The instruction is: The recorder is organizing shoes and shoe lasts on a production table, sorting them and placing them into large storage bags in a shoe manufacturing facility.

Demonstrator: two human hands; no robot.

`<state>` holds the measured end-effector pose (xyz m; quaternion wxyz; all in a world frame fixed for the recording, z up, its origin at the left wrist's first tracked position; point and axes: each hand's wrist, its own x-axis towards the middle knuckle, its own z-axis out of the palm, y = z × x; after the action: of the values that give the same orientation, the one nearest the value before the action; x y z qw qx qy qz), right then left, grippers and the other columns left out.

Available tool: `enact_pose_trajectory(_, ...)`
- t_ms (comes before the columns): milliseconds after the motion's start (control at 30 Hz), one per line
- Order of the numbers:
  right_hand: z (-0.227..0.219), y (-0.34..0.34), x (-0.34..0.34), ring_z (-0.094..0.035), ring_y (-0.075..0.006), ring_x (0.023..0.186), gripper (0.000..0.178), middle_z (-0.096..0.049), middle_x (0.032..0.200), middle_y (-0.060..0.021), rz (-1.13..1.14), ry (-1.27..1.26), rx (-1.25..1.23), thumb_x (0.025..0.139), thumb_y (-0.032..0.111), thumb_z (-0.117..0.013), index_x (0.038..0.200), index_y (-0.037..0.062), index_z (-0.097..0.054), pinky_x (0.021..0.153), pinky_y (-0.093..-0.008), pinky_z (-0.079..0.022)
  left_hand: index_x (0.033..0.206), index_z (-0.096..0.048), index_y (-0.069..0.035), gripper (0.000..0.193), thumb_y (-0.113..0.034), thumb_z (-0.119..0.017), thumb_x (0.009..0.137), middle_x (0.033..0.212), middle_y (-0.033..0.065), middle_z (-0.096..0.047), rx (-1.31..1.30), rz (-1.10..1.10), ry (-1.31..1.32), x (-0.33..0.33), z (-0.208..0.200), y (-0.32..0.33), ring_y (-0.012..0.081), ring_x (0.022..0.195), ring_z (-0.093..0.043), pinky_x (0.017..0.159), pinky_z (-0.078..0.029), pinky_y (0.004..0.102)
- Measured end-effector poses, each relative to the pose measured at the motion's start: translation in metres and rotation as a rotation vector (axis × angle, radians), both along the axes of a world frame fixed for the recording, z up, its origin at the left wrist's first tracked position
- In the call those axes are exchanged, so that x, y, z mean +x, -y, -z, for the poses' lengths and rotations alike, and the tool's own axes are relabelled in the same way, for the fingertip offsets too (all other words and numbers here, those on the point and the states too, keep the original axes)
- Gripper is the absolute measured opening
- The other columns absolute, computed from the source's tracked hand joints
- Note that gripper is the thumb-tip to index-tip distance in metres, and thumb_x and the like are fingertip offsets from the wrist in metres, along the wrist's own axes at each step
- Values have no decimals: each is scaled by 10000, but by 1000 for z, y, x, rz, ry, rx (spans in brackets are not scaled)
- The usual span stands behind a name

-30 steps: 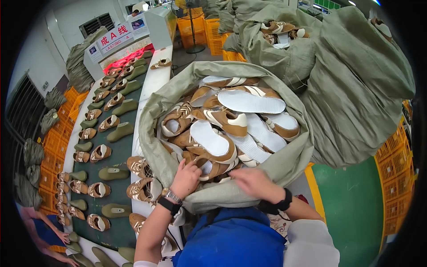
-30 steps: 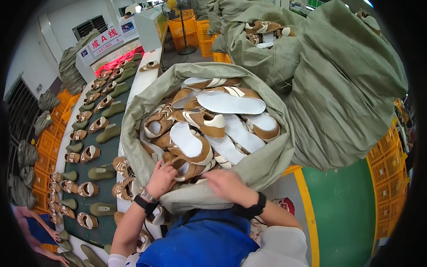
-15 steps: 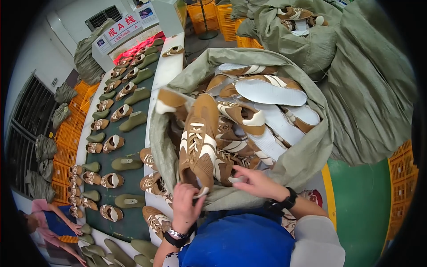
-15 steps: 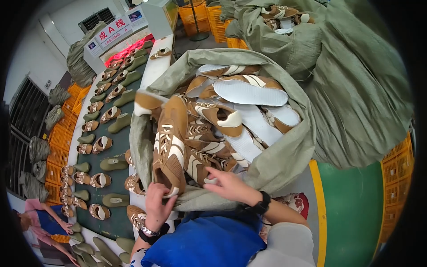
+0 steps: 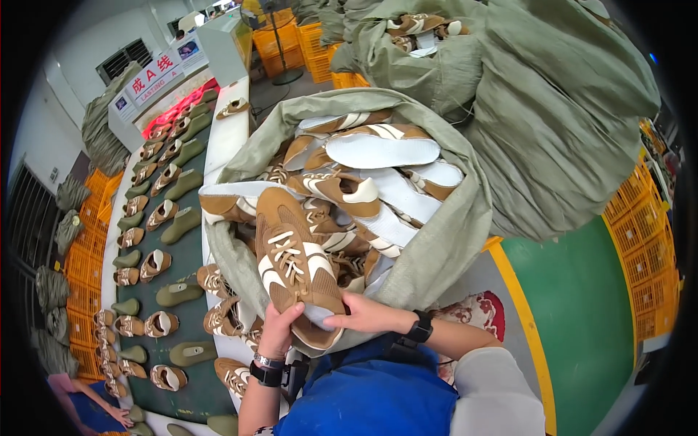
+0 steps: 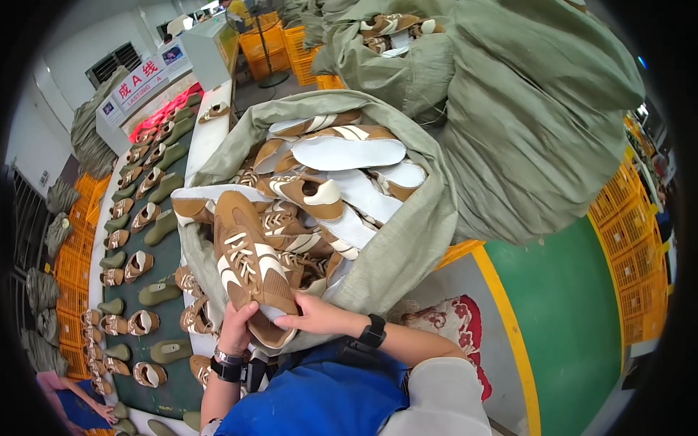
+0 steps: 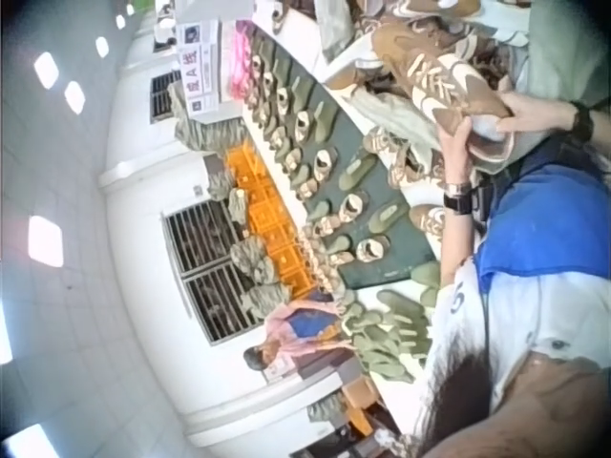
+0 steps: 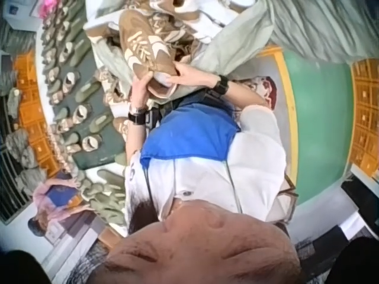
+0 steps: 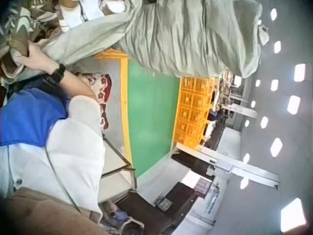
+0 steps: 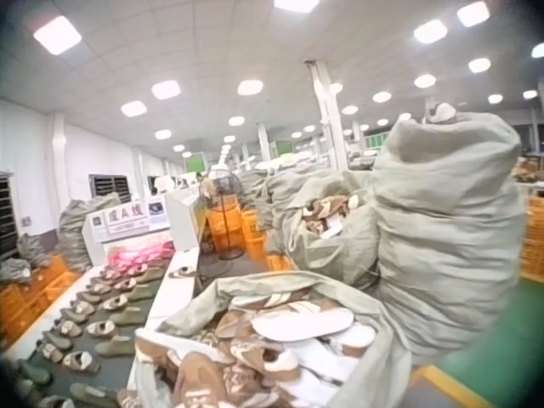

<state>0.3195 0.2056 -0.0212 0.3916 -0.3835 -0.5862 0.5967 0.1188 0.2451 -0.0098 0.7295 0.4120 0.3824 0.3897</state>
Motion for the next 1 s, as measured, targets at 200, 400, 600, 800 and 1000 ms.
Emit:
enact_pose_trajectory(200,-20,-17,111,-606,-356,824,237,-620,883,-210,657,1142,381,777,168,-574,949,6,-590,721,-412,-496,1205,-472,21,415,-106,-612,835,1130,89,-581,-118,-149,50,-13,44,-11,189,1017,-567,892,-453,320)
enact_pose_trajectory(400,-17,-7,181,-622,-370,733,383,-644,778,-194,370,1406,74,797,375,-552,717,19,-669,670,-455,-491,1217,-465,20,404,-105,-593,855,1153,93,-572,-141,-139,41,-10,60,-11,185,1011,-574,883,-464,319)
enact_pose_trajectory(600,-36,-7,146,-632,-354,749,602,-650,758,-175,141,1473,52,790,595,-498,801,22,-681,679,-420,-498,1215,-469,21,409,-108,-600,850,1153,92,-572,-125,-132,34,-13,64,-8,182,1017,-569,889,-454,315)
enact_pose_trajectory(800,-27,-6,139,-628,-342,702,466,-644,706,-156,253,1345,109,794,467,-555,729,20,-667,640,-408,-500,1211,-476,17,412,-127,-603,846,1142,78,-575,-73,-184,40,-18,53,-3,174,1007,-561,887,-440,306)
enact_pose_trajectory(1000,-44,-1,71,-605,-307,761,154,-630,837,-108,329,1005,786,765,154,-583,865,54,-642,643,-408,-490,1227,-464,1,433,-156,-601,847,1160,66,-556,-1,-336,63,-38,2,19,169,1015,-542,891,-429,307)
